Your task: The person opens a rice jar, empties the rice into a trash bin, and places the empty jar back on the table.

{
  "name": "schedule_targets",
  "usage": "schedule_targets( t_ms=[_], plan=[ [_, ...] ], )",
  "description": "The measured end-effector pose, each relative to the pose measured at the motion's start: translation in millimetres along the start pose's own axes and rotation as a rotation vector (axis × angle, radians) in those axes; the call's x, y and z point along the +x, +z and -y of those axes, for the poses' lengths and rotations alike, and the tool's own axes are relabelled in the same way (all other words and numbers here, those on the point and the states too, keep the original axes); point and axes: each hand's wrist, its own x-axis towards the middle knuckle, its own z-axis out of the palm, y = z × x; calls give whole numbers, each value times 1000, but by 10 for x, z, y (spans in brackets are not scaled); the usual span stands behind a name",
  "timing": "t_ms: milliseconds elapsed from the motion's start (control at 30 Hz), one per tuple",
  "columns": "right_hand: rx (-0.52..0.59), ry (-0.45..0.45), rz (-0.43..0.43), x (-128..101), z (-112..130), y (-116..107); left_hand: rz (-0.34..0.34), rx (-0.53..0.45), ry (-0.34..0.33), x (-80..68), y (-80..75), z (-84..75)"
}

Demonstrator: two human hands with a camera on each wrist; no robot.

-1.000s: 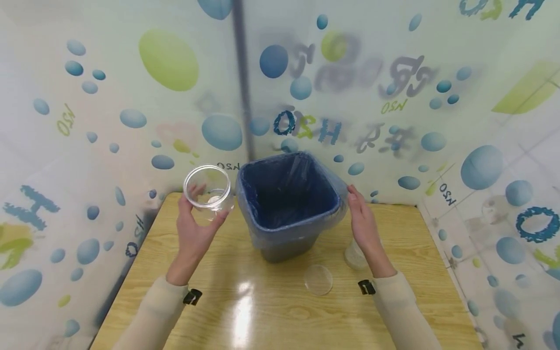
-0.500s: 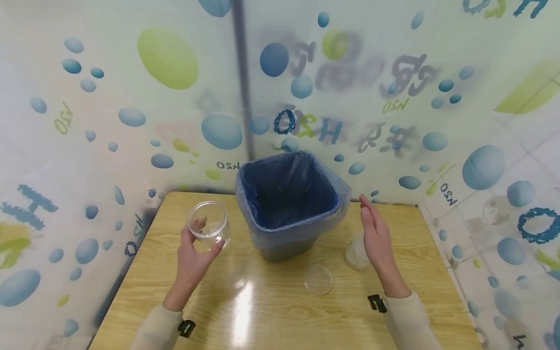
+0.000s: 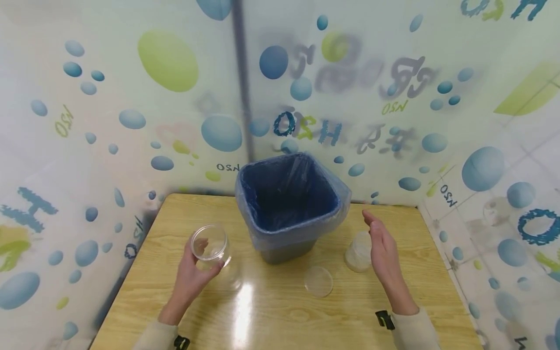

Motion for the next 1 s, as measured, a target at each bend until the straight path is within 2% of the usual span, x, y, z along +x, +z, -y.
schedule_targets(
  t_ms=[267,400,600,833,1000],
  plan=[
    [-38,19,-2,-23,-92,-32,12,85,-22,-56,3,177],
    [-71,23,-8,-27,-121,-28,15,153,-65,-59,-14,263],
    [-113,62,-20,-3,-180,-61,31,205,-123,-30,-52,373],
    [-128,110,-18,60,-199,-130,3,195,-180,-29,-96,460],
    [-115,127,-17,48,-228,-162,18,188,-187,-42,-104,513]
  ],
)
